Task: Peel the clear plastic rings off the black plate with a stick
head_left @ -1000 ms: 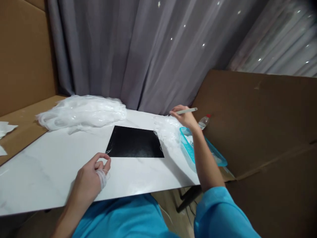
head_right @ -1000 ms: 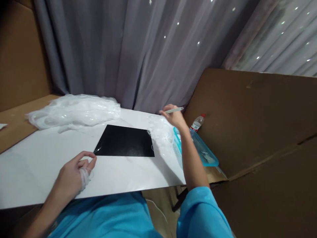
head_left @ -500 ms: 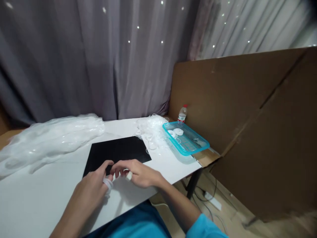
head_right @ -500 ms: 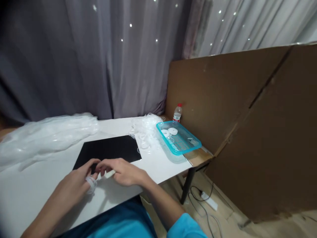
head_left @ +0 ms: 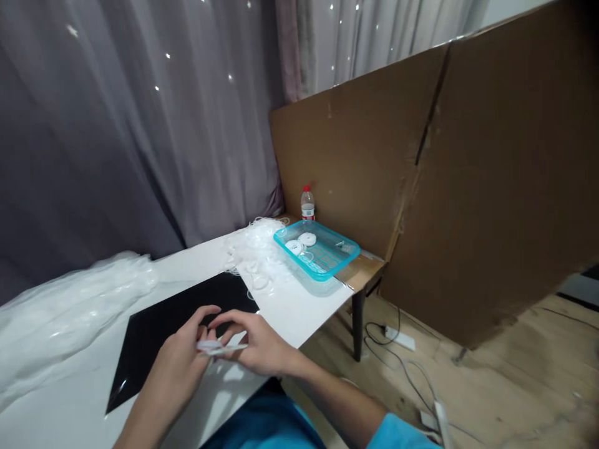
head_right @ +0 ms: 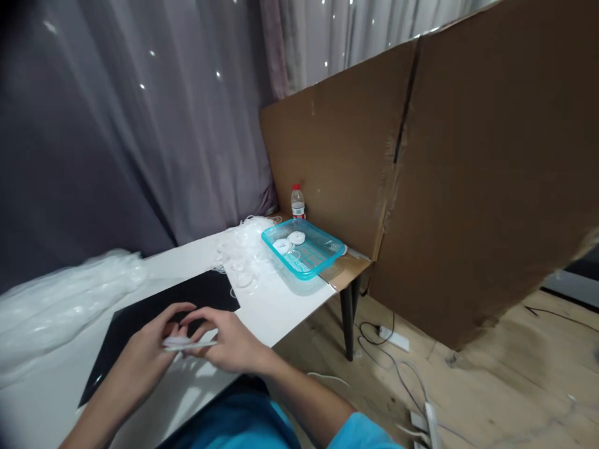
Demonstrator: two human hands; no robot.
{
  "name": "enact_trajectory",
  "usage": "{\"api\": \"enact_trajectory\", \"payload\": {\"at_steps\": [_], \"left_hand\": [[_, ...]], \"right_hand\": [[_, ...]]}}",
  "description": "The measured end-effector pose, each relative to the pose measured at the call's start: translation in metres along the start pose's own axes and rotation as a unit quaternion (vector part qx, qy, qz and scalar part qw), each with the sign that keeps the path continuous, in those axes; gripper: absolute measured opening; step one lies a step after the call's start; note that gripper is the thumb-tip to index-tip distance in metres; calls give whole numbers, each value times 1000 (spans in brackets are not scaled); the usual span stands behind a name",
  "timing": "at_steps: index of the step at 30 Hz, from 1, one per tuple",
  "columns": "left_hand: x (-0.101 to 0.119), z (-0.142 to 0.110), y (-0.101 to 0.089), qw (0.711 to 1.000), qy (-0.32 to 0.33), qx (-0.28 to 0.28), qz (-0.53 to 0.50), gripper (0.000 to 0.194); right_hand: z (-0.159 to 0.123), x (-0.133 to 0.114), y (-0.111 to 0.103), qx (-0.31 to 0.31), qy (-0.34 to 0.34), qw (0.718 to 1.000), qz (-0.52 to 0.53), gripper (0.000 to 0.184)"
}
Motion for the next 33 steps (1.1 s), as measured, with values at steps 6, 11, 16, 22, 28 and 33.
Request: {"api": "enact_trajectory", "payload": {"at_steps": [6,11,16,22,28,33], "left_hand": [[1,9,17,998,24,-30,-53,49],[3,11,19,997,-33,13,67,58],[7,9,11,994,-45,2,96,58],[5,6,12,998,-45,37,30,48],[15,7,19,987,-53,149,2,42],[4,9,26,971,-32,81,-225,49]], "right_hand": [[-14,-3,-20,47,52,997,31,50],[-14,13,-4,28,107,984,136,105],[-9,16,8,82,79,982,153,77],[-4,7,11,84,52,991,85,59],[4,17,12,180,33,976,121,60],[2,5,-10,64,108,970,210,62]]}}
Point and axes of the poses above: each hand's wrist, its own z-axis towards the middle knuckle, its own y-axis out of the palm, x = y × z, the point moved 3 cm from there along z, towards the middle knuckle, and after that the axes turned 4 degrees about -z, right-handed, at the moved point
